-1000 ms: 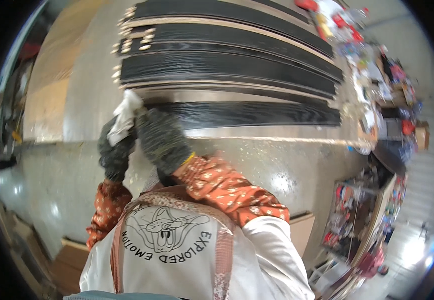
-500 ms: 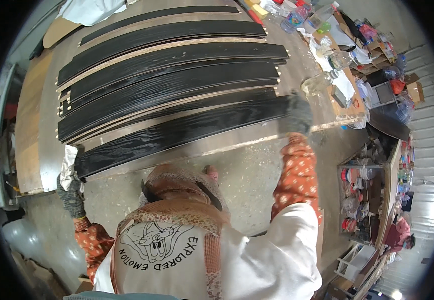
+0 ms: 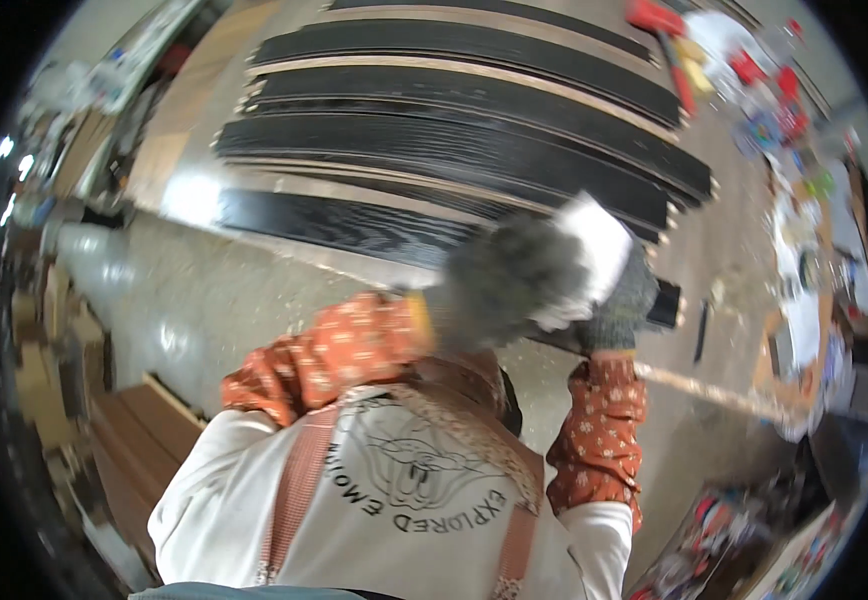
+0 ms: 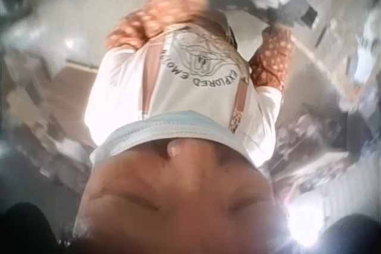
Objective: The person applies liquid from a bottle onto a cloth and wipes down several black wooden furniture components on a workbench.
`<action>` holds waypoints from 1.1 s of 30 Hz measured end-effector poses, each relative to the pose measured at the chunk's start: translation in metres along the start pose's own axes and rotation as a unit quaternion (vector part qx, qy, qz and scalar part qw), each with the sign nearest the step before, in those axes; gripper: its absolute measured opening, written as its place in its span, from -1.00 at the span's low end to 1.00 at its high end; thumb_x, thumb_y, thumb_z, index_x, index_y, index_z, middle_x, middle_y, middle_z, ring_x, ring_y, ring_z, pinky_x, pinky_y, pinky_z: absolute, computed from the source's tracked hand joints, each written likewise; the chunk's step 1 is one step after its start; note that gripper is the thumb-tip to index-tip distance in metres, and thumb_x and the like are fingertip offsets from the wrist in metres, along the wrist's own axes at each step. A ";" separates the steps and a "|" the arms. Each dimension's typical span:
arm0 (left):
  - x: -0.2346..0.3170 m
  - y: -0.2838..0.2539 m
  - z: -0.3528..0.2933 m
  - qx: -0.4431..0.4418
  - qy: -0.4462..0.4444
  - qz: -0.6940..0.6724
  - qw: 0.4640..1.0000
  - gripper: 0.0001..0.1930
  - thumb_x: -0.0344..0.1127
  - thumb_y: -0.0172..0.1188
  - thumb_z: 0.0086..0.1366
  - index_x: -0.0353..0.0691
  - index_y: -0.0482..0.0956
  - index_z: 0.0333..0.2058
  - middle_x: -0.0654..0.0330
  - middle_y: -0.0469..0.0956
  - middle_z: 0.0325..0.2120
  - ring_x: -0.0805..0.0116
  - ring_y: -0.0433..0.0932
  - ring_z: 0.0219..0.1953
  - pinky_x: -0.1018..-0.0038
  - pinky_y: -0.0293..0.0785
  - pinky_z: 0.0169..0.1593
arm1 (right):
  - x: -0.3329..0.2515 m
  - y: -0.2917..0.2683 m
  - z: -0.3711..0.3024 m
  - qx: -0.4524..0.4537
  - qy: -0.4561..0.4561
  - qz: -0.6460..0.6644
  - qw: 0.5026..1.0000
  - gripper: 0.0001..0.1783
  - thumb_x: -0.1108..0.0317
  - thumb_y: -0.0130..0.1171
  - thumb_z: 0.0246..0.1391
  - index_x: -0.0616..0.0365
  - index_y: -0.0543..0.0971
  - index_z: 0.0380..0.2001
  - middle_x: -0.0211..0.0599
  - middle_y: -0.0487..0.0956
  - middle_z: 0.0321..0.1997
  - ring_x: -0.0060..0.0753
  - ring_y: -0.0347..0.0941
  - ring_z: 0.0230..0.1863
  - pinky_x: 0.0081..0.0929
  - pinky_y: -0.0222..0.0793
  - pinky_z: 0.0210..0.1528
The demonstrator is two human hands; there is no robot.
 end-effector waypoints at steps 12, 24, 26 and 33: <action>-0.342 -0.172 -0.230 0.043 -0.477 0.006 0.878 -0.67 -0.30 0.08 0.29 -0.29 0.46 0.00 0.13 0.58 -0.16 0.34 0.52 -0.14 0.40 0.43 -0.05 | -0.025 -0.005 -0.006 0.029 -0.109 -0.010 0.994 -0.70 0.25 -0.03 0.20 0.09 0.58 -0.12 -0.15 0.58 -0.15 -0.08 0.47 -0.12 -0.17 0.34 -0.03; -0.049 -0.075 0.010 -0.123 0.051 -0.386 0.913 -0.07 -0.08 0.40 -0.05 -0.35 0.14 0.23 -0.14 0.29 0.12 -0.04 0.30 0.18 0.16 0.23 0.23 | -0.138 -0.032 0.016 0.044 0.061 0.468 0.880 -0.27 0.13 0.28 -0.04 0.26 0.30 0.15 -0.08 0.39 0.11 -0.23 0.33 0.09 -0.32 0.24 0.15; -0.094 -0.087 0.001 -0.059 0.100 -0.158 0.981 -0.13 0.01 0.34 -0.04 -0.32 0.22 0.19 -0.09 0.34 0.07 -0.05 0.34 0.13 0.14 0.29 0.17 | -0.150 -0.034 0.017 0.047 0.025 0.373 0.927 -0.29 0.09 0.26 -0.05 0.22 0.34 0.13 -0.10 0.42 0.08 -0.27 0.38 0.03 -0.34 0.27 0.12; -0.134 -0.036 -0.039 -0.115 0.162 -0.017 0.980 -0.12 0.19 0.28 -0.04 -0.26 0.29 0.16 0.03 0.40 0.02 0.05 0.40 0.00 0.17 0.32 0.08 | -0.110 0.022 -0.014 -0.070 -0.011 -0.003 0.998 -0.40 0.16 0.26 -0.09 -0.03 0.40 0.08 -0.14 0.36 0.13 -0.06 0.35 0.07 -0.14 0.29 0.10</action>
Point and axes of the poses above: each hand's wrist, its own z-axis towards the middle knuckle, its own y-axis out of the palm, x = y × z, the point moved 4 cm from there along z, towards the middle knuckle
